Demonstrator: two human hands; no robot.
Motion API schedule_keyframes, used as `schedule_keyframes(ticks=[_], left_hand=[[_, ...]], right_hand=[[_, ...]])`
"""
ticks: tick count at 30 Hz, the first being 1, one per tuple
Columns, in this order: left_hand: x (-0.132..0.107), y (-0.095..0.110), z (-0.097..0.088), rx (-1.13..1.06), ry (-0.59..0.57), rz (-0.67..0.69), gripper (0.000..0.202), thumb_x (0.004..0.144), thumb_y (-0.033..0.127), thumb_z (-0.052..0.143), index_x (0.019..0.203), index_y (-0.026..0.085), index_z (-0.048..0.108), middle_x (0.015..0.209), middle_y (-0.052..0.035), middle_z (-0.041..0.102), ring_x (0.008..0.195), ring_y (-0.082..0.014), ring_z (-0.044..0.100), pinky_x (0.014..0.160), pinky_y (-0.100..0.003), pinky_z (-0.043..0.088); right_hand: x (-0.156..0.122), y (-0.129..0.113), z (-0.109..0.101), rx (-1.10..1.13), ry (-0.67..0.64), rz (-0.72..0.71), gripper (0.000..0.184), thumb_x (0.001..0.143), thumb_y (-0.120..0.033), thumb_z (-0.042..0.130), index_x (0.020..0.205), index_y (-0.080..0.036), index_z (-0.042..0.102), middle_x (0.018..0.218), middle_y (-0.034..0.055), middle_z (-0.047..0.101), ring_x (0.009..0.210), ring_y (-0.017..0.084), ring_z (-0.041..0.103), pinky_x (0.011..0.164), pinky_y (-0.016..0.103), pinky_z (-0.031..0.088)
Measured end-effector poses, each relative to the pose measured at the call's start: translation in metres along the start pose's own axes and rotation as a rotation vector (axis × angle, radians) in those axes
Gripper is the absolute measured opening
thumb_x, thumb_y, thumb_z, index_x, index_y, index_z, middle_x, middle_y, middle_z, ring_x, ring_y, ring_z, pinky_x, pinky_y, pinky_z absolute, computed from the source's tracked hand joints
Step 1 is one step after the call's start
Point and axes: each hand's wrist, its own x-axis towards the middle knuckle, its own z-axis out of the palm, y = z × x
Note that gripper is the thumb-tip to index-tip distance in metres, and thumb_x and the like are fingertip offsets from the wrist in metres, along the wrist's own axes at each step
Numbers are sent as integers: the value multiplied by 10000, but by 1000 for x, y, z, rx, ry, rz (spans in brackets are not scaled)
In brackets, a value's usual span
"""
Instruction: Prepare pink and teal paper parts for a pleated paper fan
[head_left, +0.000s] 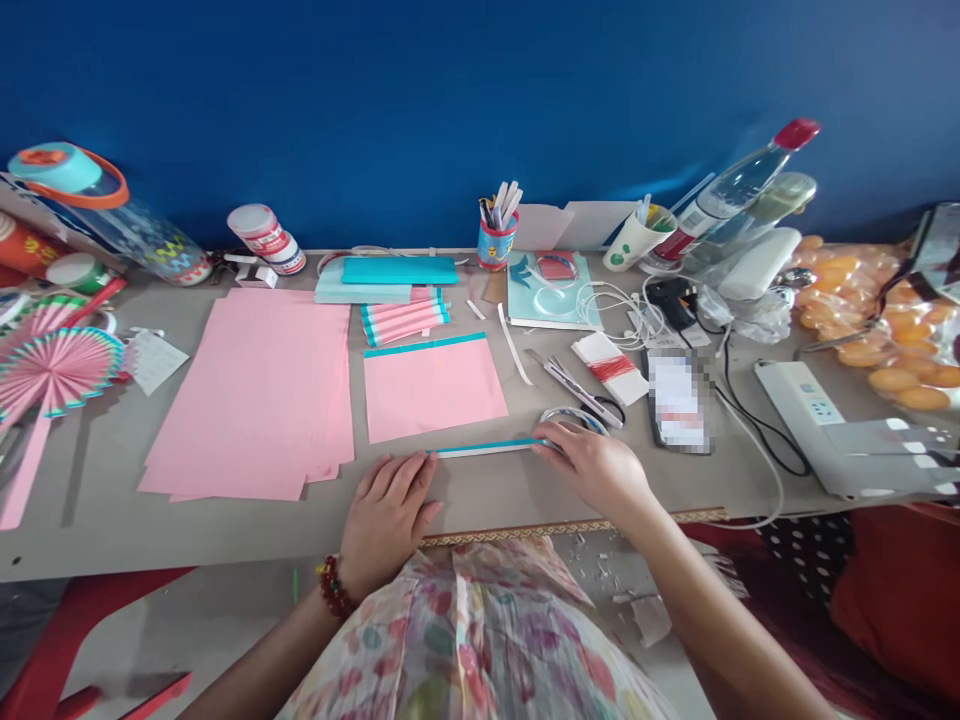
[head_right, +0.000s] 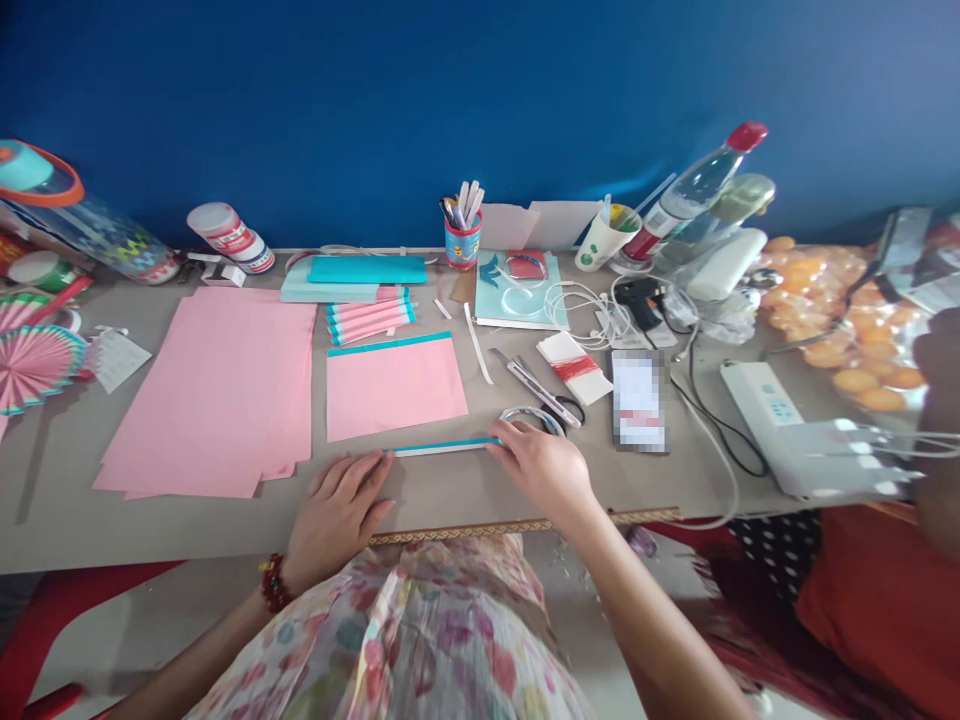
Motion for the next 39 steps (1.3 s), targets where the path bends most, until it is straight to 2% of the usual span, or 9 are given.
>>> schedule_keyframes(ticks=[4,10,15,27,39], left_hand=[[-1,0,0,-2,-3,-4,472,970,319,515,1415,160,522,1284,-97,642,1160,-252,576,1083,-438,397],[-1,0,0,-1,-7,-8,489,960,311,536,1425,160,510,1281,-101,643,1168,-252,580,1082,-433,410],[0,0,-1,1,-9,-8,474,966,306,520,1422,176,517,1279,-109,644,1163,-259,584,1073,-441,416],[-1,-1,0,4,-1,6,475,965,308,525,1422,176,512,1279,-108,644,1166,-266,585,1071,-441,412],[0,0,-1,6,2,9,467,971,308,520,1416,164,512,1275,-106,645,1160,-257,582,1073,-440,406]], right_hand=[[3,-4,-7,23,-51,-6,238,998,-392,414,1016,-281,624,1037,-15,717,757,162,652,526,252,288],[14,-20,-18,-141,-144,86,231,986,-368,410,1019,-292,625,961,-13,732,754,172,648,505,267,214],[19,-22,-21,-194,-223,96,286,980,-365,373,1018,-303,650,933,1,738,774,185,650,506,275,210],[30,-20,-26,-142,-242,104,276,925,-340,405,913,-303,679,904,-20,724,727,163,614,504,258,233],[33,-23,-24,-159,-255,121,280,915,-330,407,917,-299,685,897,-14,725,729,166,621,499,257,242]])
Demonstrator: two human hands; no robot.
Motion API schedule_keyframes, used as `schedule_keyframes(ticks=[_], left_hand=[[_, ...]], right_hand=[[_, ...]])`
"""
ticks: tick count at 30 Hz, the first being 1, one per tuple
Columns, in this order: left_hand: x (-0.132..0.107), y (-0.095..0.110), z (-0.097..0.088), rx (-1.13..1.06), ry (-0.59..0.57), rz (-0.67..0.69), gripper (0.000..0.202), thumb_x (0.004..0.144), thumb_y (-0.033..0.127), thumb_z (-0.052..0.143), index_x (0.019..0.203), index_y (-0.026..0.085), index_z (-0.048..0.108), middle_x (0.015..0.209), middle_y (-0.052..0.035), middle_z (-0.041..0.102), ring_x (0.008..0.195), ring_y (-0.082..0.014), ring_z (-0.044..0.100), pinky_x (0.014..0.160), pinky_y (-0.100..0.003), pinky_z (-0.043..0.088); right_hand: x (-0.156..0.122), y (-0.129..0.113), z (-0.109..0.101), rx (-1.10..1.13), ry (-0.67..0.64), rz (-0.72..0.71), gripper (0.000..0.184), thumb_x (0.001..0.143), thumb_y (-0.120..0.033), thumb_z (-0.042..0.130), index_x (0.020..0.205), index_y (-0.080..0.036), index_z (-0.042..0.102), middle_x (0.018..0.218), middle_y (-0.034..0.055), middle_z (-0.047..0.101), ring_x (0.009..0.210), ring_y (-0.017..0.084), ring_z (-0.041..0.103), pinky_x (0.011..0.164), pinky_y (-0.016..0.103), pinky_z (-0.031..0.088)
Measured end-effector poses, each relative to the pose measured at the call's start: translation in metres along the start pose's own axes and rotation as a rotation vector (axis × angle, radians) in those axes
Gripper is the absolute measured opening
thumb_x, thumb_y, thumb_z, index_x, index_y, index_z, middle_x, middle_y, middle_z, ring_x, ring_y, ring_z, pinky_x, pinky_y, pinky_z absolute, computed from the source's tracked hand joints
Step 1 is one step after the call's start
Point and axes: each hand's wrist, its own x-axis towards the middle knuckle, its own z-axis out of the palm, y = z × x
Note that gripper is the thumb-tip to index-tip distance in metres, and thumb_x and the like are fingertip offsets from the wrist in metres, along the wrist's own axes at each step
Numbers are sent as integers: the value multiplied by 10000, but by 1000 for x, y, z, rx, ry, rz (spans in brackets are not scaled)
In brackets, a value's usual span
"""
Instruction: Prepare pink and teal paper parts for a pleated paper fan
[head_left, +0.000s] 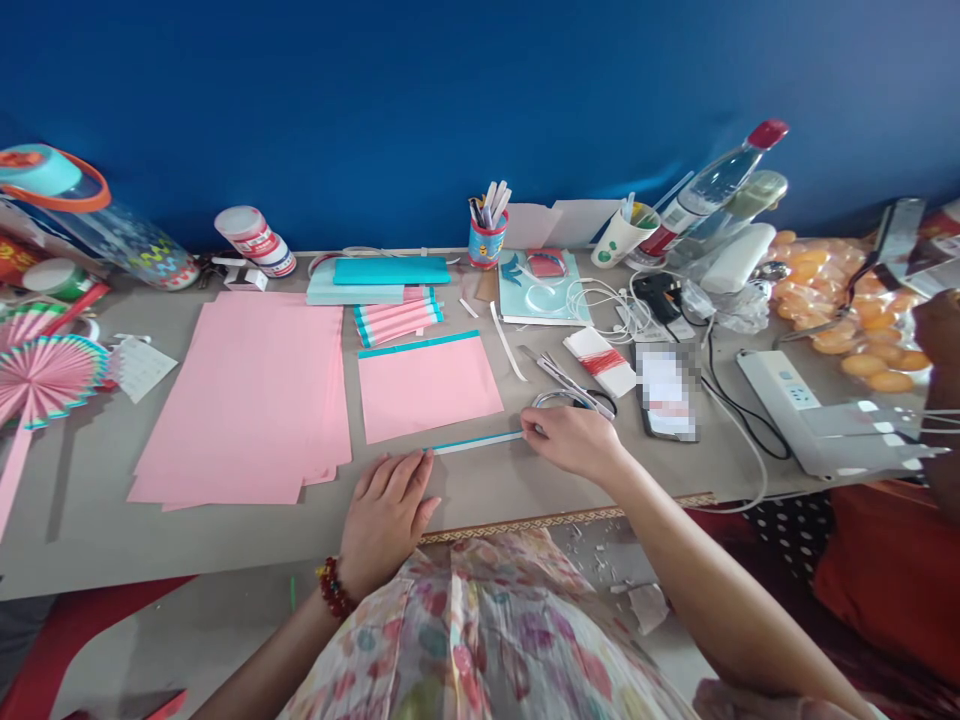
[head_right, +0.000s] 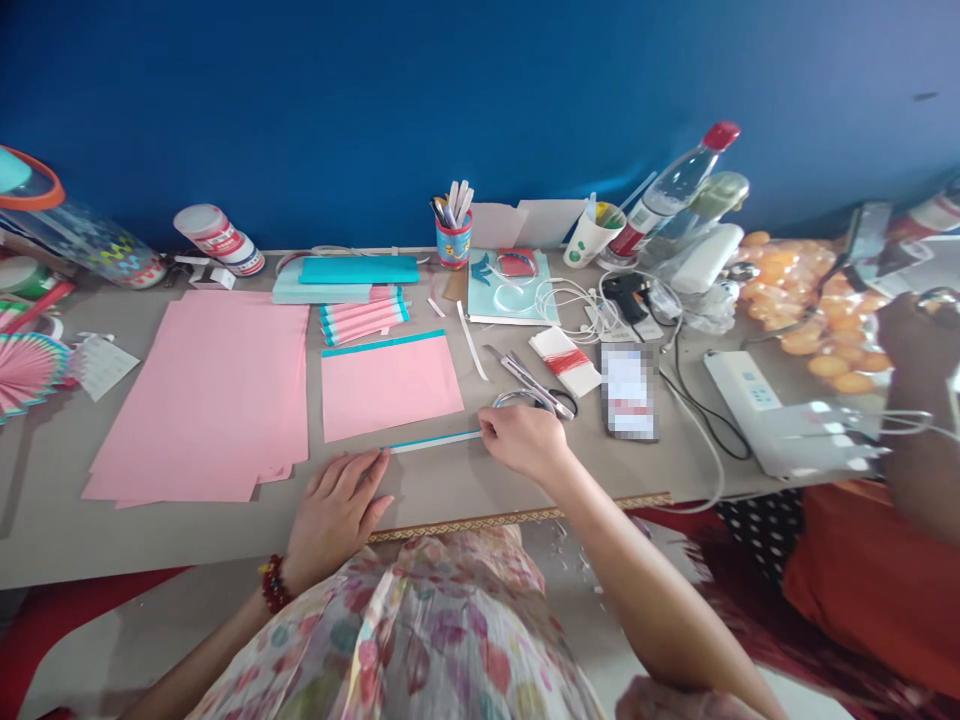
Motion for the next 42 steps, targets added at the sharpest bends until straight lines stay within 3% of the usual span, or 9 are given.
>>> schedule_keyframes(ticks=[13,20,25,28,33,37,42], left_hand=[[2,3,-1,3,-13,-30,488,950,333,546,1404,155,524,1246,-114,651,1139,-280,583,1059,-452,417],[-1,3,0,9,2,-51,488,935,319,564,1390,147,534,1258,-126,634,1141,-289,578,1034,-444,448],[9,1,-10,-40,-10,-55,403,958,336,523,1293,122,589,1232,-143,633,1116,-289,582,1039,-470,432],[30,13,-15,-129,-33,28,413,986,342,474,1315,105,550,1275,-148,612,1151,-270,566,1033,-428,436],[73,49,-2,-226,-135,413,460,983,344,492,1393,137,462,1423,-130,531,1295,-233,496,1108,-368,371],[88,61,14,-168,-148,433,509,952,397,565,1365,111,481,1366,-140,576,1255,-254,532,1064,-367,402],[87,51,22,-191,-131,427,390,978,375,531,1288,139,545,1373,-114,576,1216,-233,545,1035,-358,413]], right_hand=[[10,-4,-11,-117,-85,-52,267,905,-331,455,961,-276,711,945,49,740,854,253,681,622,299,437],[12,-3,-13,-135,-85,-43,243,900,-375,493,924,-256,703,951,51,745,899,252,688,648,299,436],[15,9,-10,-107,-75,-34,293,878,-503,534,902,-258,692,956,36,740,879,241,683,620,287,413],[17,14,-8,-107,-57,-46,297,876,-520,539,897,-263,686,948,27,740,883,234,681,620,279,399],[17,14,-4,-119,-13,-73,299,873,-520,545,869,-250,676,908,29,743,858,227,685,592,262,355],[14,15,-2,-92,34,-81,292,878,-510,540,841,-248,664,863,15,734,828,216,680,568,259,320],[6,33,-4,25,61,-190,219,895,-457,561,940,-263,652,872,-6,716,804,178,656,586,245,316]])
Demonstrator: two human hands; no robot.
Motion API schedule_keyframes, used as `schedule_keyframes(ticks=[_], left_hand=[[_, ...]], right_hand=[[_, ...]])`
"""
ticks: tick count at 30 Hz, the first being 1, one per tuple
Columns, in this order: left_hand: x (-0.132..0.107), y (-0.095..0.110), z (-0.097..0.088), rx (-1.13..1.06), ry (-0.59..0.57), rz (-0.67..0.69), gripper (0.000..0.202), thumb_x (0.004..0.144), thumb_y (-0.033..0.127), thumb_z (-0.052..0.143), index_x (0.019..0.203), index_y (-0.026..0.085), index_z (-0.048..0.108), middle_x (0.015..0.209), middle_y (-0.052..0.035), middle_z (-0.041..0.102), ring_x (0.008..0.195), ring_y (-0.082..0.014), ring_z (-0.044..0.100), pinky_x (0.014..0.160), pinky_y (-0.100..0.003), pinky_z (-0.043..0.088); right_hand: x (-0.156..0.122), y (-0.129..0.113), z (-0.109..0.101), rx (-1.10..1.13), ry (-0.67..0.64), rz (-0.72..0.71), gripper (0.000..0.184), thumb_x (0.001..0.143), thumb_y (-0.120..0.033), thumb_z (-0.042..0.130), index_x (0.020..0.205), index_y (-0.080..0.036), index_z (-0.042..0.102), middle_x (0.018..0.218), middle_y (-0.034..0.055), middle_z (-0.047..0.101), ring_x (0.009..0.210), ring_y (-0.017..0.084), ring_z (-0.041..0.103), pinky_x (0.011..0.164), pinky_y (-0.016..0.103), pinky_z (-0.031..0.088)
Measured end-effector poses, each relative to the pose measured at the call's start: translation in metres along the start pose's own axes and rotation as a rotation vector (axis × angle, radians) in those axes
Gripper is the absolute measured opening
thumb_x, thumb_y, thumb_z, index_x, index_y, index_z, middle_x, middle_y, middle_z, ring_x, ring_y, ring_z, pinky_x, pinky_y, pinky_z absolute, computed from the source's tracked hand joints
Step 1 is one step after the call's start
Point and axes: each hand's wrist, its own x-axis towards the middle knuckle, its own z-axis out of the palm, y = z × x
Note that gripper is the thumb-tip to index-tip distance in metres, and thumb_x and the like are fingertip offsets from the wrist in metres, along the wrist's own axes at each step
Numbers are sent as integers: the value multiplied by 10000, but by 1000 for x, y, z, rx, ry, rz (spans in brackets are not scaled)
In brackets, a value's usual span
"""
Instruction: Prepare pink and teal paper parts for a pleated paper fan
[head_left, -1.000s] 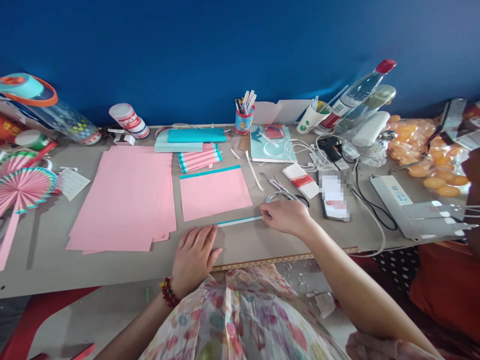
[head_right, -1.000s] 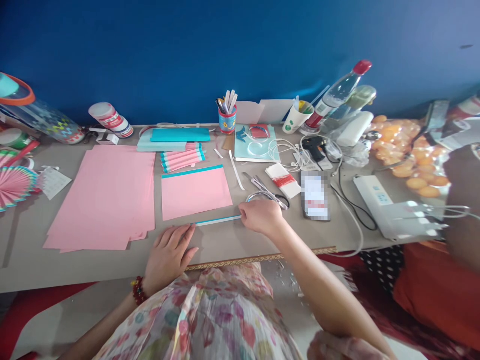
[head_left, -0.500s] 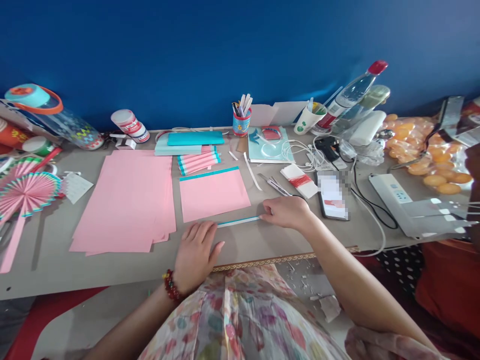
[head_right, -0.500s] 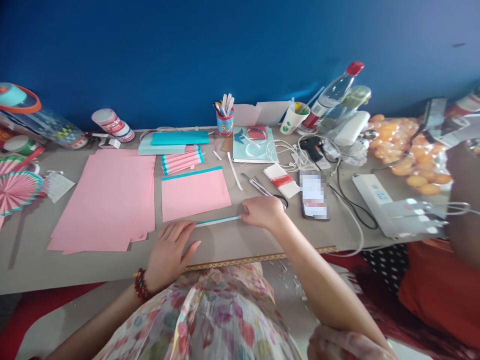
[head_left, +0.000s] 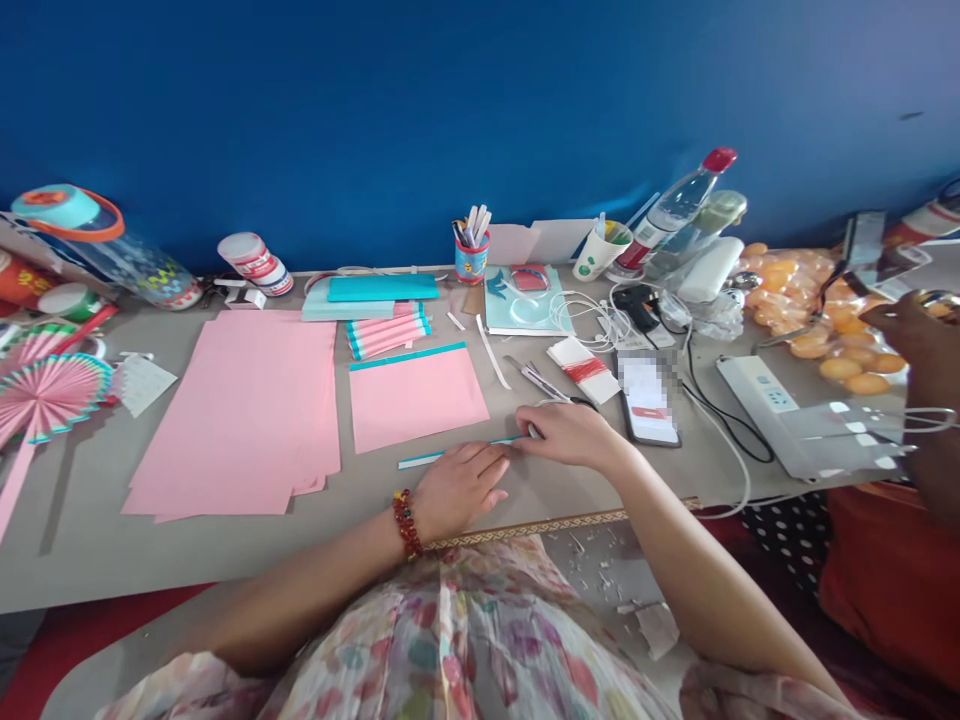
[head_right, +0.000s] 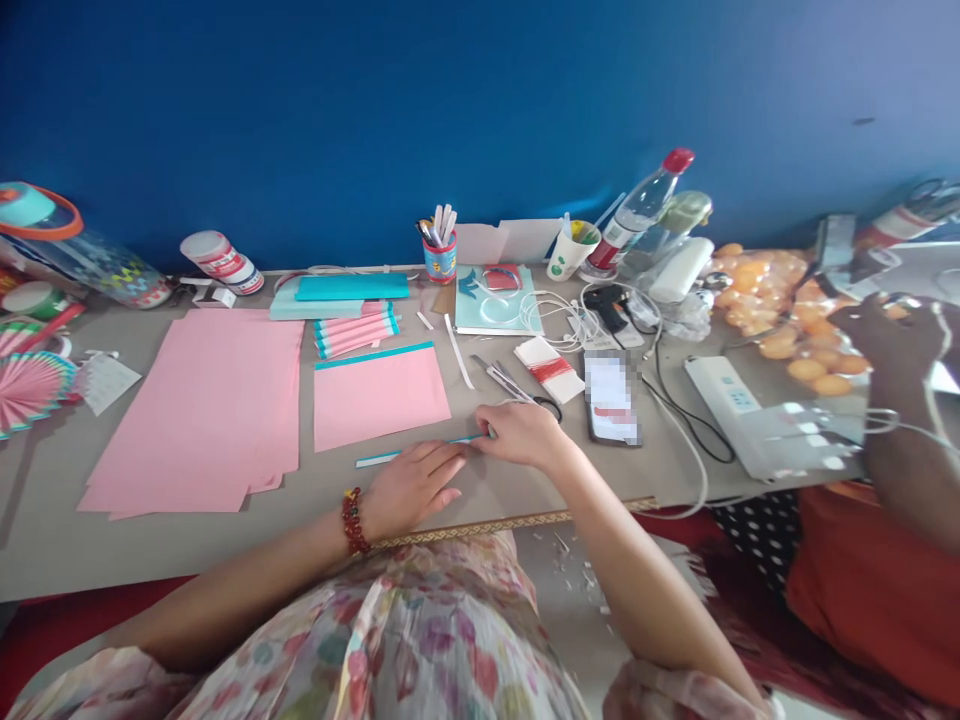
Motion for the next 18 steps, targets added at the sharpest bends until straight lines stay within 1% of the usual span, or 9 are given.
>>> schedule_keyframes(ticks=[1,3,5,7,10,12,16,18], left_hand=[[-1,-2,1,-8,4,-9,387,984,378,519,1289,142,546,1394,-110,562,1219,-230,541,1033,-359,413],[-2,-4,1,-12,-3,-14,395,995,391,493,1305,151,540,1446,-103,524,1229,-226,531,1027,-362,414],[-2,-4,2,3,-19,2,415,1004,409,471,1327,154,528,1485,-99,489,1243,-224,521,1026,-364,410],[-3,-4,1,32,-33,24,456,1006,433,460,1358,146,507,1501,-103,475,1259,-228,512,1037,-366,396],[-11,-4,-1,81,-52,31,515,1011,470,429,1409,145,468,1519,-105,456,1281,-235,500,1056,-370,369],[-18,-4,-4,100,-74,18,537,1016,486,404,1438,156,439,1539,-96,430,1285,-237,495,1069,-374,351],[-32,-5,-7,101,-118,-11,590,1011,509,395,1486,159,375,1573,-82,376,1307,-243,464,1101,-390,311],[-34,-5,-8,93,-133,-17,609,1005,515,408,1495,156,358,1582,-77,360,1310,-245,452,1107,-390,300]], right_hand=[[-3,5,0,38,8,-35,202,905,-419,555,1004,-268,644,874,-10,712,791,168,650,595,241,323],[-7,12,1,109,26,-90,246,922,-347,536,1144,-267,607,857,-12,705,767,158,642,610,238,340],[-11,16,3,123,53,-87,298,930,-316,524,1215,-240,568,845,3,705,761,167,642,620,244,350],[-14,14,5,50,79,-28,292,935,-321,525,1203,-209,560,868,36,713,779,194,653,621,259,351],[-19,3,7,-119,86,56,265,946,-340,524,1160,-190,563,884,73,723,804,244,673,617,281,340],[-22,-5,6,-182,81,55,248,957,-353,515,1139,-192,567,855,72,724,800,258,682,615,287,332],[-26,-15,3,-260,102,1,244,966,-362,517,1096,-167,588,847,90,725,800,267,687,632,305,330],[-26,-17,3,-289,125,28,261,959,-356,538,1098,-142,594,831,106,725,800,271,689,643,310,329]])
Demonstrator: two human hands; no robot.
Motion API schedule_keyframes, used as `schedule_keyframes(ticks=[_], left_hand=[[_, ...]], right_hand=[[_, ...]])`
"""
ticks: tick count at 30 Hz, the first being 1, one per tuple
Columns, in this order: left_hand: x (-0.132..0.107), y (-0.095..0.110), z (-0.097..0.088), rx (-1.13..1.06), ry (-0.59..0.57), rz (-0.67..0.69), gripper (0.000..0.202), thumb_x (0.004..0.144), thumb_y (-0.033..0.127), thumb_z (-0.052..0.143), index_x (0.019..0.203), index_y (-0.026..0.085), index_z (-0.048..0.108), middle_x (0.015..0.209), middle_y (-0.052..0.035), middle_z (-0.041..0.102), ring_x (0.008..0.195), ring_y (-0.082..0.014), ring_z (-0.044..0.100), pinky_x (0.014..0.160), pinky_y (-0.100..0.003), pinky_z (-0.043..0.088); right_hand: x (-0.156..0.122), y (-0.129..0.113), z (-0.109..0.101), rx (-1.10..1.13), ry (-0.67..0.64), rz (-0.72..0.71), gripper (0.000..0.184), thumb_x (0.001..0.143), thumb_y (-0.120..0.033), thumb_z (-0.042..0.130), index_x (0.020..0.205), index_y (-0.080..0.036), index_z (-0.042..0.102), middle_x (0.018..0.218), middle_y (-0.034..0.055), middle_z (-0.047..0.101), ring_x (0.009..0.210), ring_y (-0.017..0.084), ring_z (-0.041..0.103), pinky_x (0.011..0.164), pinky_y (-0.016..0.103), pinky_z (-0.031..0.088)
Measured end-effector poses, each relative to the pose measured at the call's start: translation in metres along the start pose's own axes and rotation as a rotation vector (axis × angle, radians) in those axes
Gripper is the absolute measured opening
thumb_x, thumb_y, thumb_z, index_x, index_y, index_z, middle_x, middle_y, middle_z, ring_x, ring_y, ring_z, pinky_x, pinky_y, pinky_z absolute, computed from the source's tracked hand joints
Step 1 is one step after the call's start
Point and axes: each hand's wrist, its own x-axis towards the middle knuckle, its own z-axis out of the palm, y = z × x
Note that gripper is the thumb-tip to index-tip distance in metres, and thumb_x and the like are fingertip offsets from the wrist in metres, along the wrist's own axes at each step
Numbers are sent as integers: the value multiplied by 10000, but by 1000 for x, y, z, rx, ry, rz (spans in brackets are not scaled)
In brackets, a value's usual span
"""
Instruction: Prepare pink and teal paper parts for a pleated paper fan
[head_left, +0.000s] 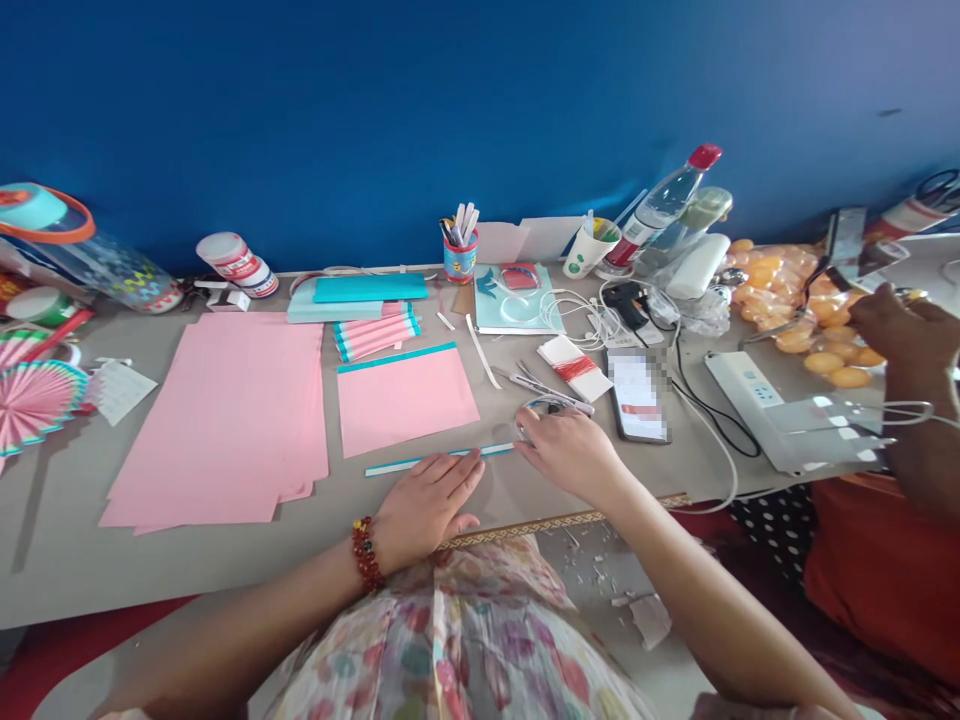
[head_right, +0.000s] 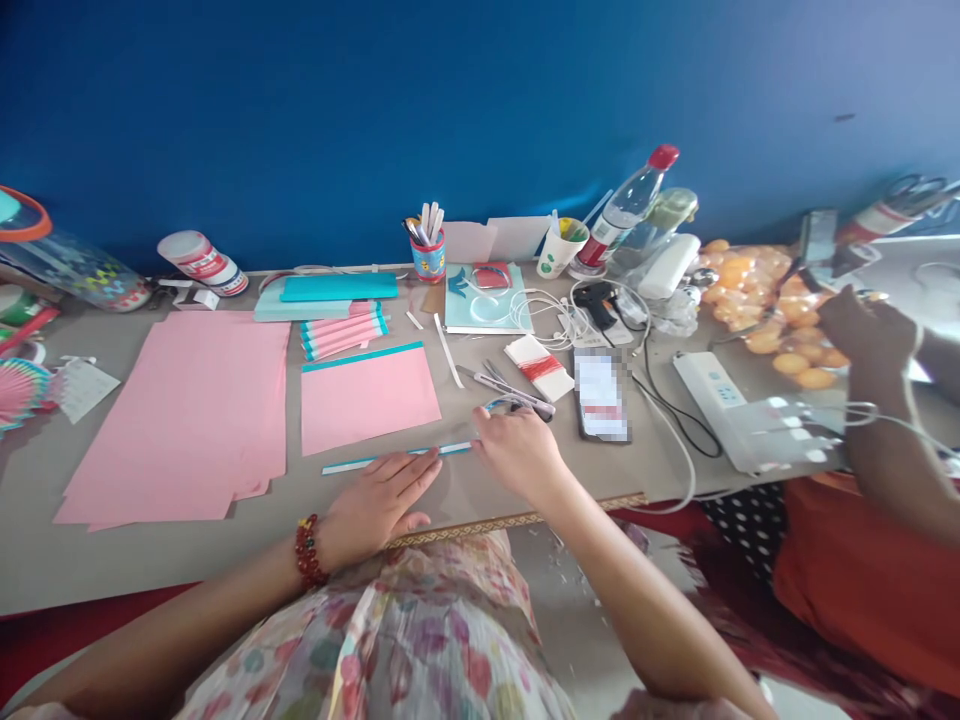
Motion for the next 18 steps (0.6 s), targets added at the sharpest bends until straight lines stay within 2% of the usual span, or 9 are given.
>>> schedule_keyframes(ticks=[2,5,7,10,18], left_hand=[[0,0,0,-9,-8,-1,618,998,514,428,1495,153,359,1581,-75,362,1299,-246,452,1105,-387,297],[2,-1,1,-17,-4,4,618,991,514,448,1489,157,369,1571,-78,377,1283,-246,459,1099,-388,295],[3,-1,2,-20,4,10,615,990,515,448,1486,158,375,1565,-82,387,1274,-246,462,1092,-388,299],[4,-2,3,-27,21,14,612,991,515,448,1476,146,388,1542,-90,421,1263,-251,464,1077,-390,310],[12,-6,-2,-116,84,-24,536,998,457,466,1434,148,431,1381,-101,565,1203,-232,511,1023,-378,380]], right_hand=[[0,1,2,3,6,31,281,962,-353,540,1147,-146,586,810,100,729,774,260,689,628,305,313],[1,4,7,59,20,-27,268,989,-337,493,1227,-231,559,846,55,745,755,222,684,591,292,267],[0,5,9,85,25,-66,215,1004,-324,459,1172,-271,583,875,23,748,760,199,680,578,291,241],[0,6,10,81,14,-61,212,1017,-325,416,1047,-262,617,853,11,744,739,182,668,576,295,227],[0,3,6,62,1,-93,210,1004,-283,416,1009,-233,620,862,35,750,747,176,669,609,292,261]])
